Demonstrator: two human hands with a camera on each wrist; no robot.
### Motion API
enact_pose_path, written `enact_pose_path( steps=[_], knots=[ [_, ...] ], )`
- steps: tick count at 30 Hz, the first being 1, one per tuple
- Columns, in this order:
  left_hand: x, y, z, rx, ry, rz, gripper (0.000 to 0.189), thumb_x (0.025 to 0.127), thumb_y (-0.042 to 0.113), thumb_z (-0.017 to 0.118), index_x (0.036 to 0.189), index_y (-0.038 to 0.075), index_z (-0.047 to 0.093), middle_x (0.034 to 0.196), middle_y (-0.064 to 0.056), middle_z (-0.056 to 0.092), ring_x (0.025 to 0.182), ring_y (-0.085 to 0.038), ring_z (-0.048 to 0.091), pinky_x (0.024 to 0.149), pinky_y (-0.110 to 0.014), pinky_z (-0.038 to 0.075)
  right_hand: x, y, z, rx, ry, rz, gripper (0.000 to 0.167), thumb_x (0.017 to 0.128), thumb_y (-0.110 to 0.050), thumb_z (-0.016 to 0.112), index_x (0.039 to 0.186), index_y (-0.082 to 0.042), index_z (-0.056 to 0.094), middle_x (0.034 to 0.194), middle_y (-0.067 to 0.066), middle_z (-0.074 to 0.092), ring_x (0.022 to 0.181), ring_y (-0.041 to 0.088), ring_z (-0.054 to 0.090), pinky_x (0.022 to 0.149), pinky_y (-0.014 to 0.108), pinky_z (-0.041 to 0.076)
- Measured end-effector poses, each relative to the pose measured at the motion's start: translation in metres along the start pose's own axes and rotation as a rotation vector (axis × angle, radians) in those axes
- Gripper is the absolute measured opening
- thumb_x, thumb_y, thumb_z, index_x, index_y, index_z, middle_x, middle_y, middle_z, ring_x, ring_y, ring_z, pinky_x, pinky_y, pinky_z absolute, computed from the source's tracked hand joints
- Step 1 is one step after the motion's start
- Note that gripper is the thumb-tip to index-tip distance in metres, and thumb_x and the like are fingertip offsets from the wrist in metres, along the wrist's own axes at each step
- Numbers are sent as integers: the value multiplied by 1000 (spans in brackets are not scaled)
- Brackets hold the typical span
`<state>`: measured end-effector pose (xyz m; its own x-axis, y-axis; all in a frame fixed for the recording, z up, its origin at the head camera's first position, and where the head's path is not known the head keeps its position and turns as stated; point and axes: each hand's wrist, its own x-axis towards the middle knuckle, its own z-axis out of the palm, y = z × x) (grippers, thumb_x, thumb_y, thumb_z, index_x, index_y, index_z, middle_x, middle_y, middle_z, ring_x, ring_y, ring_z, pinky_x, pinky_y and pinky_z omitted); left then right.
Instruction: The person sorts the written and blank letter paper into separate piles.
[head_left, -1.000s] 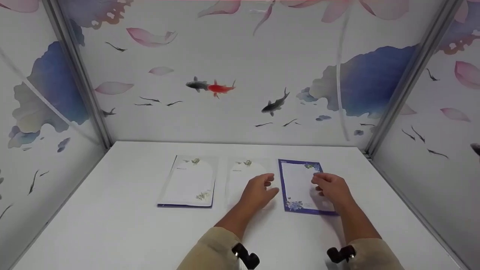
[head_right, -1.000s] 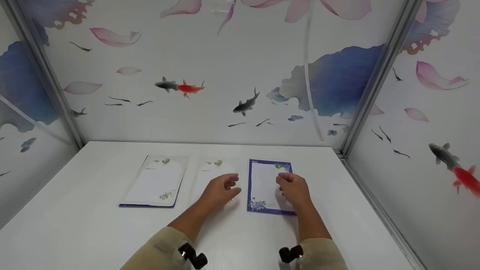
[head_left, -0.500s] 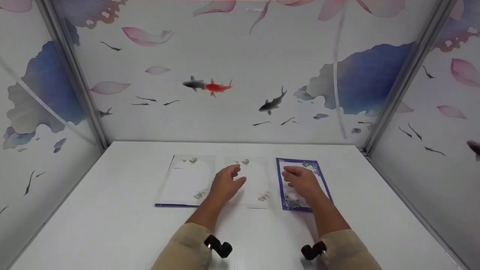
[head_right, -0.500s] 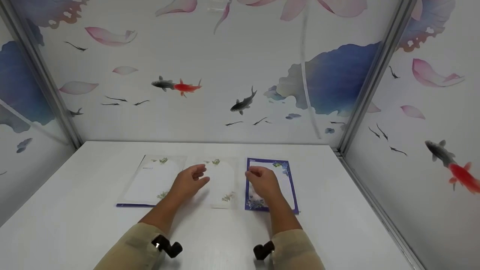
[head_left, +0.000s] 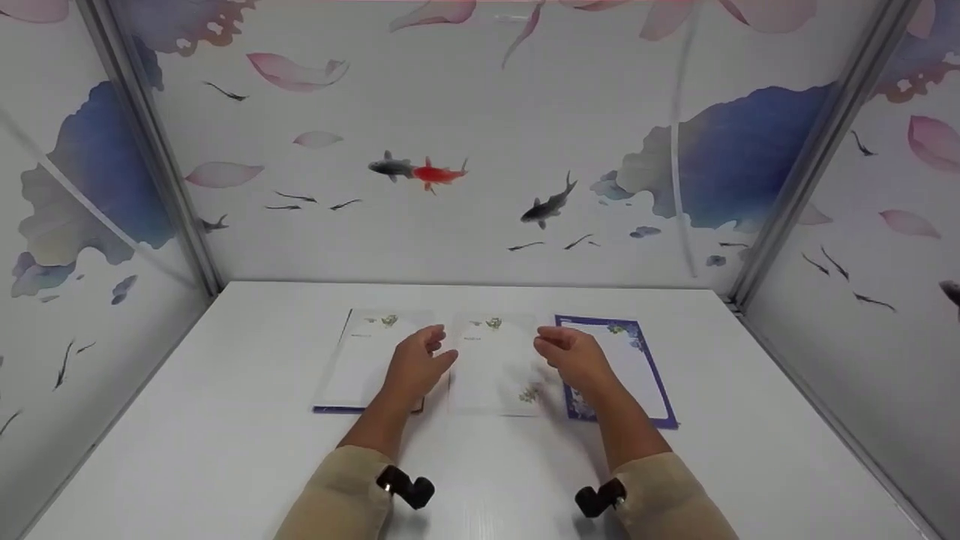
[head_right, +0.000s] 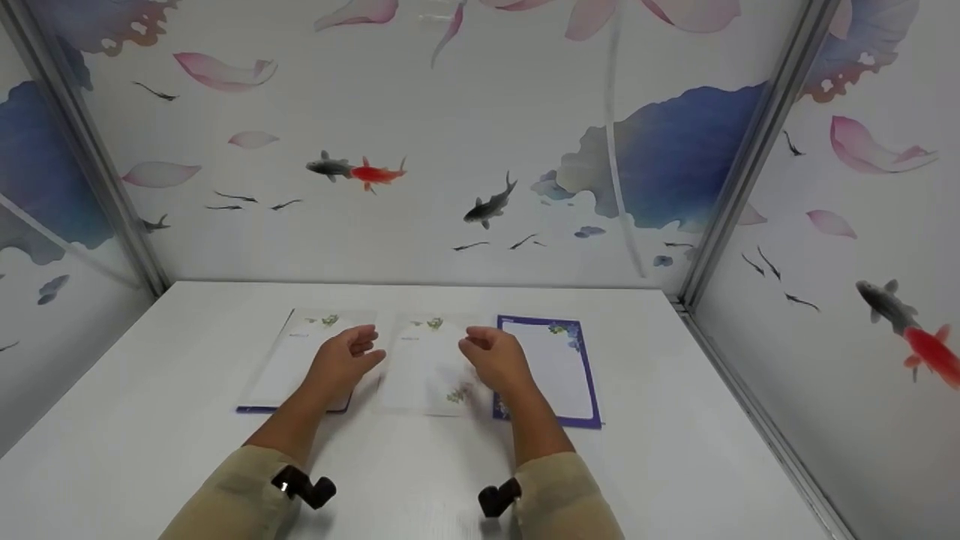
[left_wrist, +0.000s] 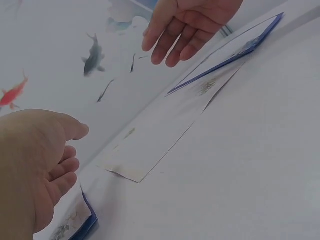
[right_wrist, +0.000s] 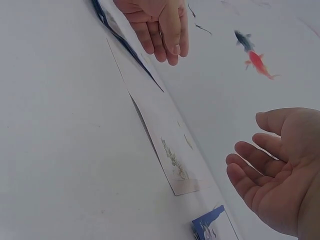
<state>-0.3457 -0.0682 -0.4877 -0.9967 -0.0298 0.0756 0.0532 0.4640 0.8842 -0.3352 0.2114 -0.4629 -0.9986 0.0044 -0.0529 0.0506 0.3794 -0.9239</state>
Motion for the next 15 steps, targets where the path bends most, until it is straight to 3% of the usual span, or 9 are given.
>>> enact_pose_path(
  steps=[5,11,15],
  knots=[
    [-4,0,1,25,-62,3,64,98,29,78,156,14,55,159,-10,58,148,-32,56,123,-51,47,-1,4,1,-124,-24,-5,51,103,-37,71,150,-19,62,150,7,66,143,32,60,123,53,47],
    [-9,0,4,174,-208,66,71,96,38,80,158,16,53,168,-11,47,158,-34,43,129,-54,37,-6,9,5,-333,-108,21,63,99,-43,77,156,-27,57,162,7,56,155,36,47,127,62,38],
    [-11,0,5,287,-309,99,76,94,46,80,159,16,52,170,-8,44,162,-32,37,133,-54,30,-10,10,9,-422,-166,7,63,94,-39,83,152,-28,61,158,6,61,153,34,51,127,61,38]
  ],
)
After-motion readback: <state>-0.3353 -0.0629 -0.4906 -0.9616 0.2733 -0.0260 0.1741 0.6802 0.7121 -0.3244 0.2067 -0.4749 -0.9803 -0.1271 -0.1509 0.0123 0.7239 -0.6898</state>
